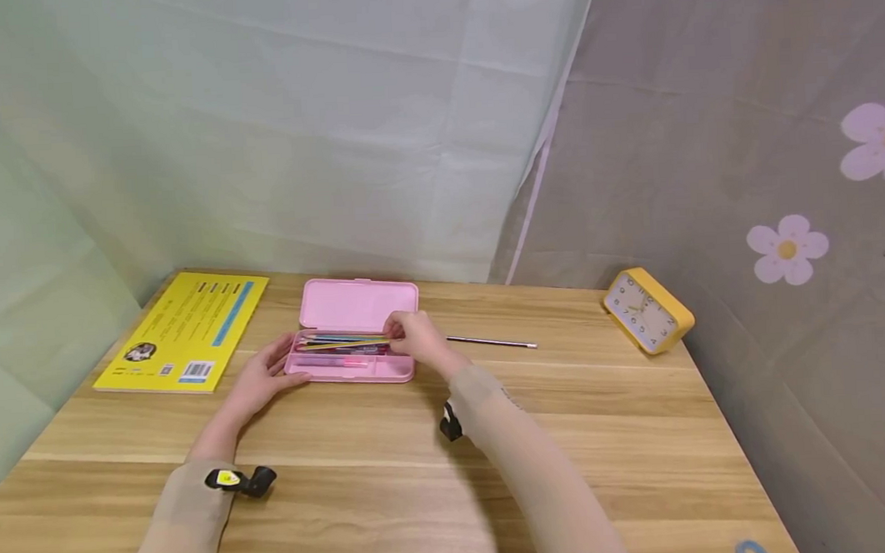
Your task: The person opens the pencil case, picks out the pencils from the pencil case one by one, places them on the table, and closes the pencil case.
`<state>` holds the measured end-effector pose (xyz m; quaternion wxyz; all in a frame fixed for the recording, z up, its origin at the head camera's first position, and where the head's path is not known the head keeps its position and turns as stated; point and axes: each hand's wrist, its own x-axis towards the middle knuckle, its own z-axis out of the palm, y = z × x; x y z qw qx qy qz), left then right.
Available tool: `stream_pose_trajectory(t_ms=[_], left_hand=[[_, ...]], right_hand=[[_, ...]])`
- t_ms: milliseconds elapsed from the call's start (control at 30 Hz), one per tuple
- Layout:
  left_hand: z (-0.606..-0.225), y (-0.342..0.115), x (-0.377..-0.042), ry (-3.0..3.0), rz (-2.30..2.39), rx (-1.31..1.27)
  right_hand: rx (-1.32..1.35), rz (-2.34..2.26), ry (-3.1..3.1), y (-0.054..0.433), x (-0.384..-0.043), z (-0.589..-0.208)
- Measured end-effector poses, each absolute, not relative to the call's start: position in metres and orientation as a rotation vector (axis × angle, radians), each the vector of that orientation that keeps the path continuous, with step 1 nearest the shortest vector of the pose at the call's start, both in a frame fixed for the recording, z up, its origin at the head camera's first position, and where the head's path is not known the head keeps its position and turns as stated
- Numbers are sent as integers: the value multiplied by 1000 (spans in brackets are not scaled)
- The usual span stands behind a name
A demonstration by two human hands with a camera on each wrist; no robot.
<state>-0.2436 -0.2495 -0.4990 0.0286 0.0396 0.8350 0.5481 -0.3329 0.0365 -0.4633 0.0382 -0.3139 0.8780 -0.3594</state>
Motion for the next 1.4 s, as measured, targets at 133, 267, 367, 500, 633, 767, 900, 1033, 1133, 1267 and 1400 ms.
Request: stream_pose_trajectory(t_ms=[133, 267, 367, 500, 633, 767, 900, 1033, 1133, 1267, 1400], left_hand=[[-499, -250, -243, 2574, 1691, 116], [-498, -249, -243, 2568, 1695, 107], [-497, -248, -242, 2567, 1689, 103], [-498, -249, -242, 2568, 1690, 106], [-500, -249, -243, 2566, 1694, 120], [-501, -249, -245, 2566, 1695, 122], [-500, -248, -245, 2570, 1696, 127], [-499, -249, -244, 2570, 1691, 124], [-499, -249, -244, 2573, 1680, 116], [-499, -250, -244, 2580, 1662, 110], [-500, -249, -243, 2575, 1669, 100]], right_hand=[[-961, -1101, 2690, 37, -332, -462], [-947, -1085, 2691, 36, -331, -461], [-946, -1086, 2702, 36, -330, -462], [-964, -1100, 2728, 38, -328, -462], [-973, -1137, 2732, 43, -326, -461], [-972, -1207, 2720, 50, -323, -456], [-1003, -1274, 2739, 59, -321, -451], [-1061, -1339, 2773, 71, -319, -446], [-1085, -1367, 2796, 82, -319, -444], [-1041, -1390, 2824, 100, -321, -443], [-979, -1403, 2856, 122, -321, -445]])
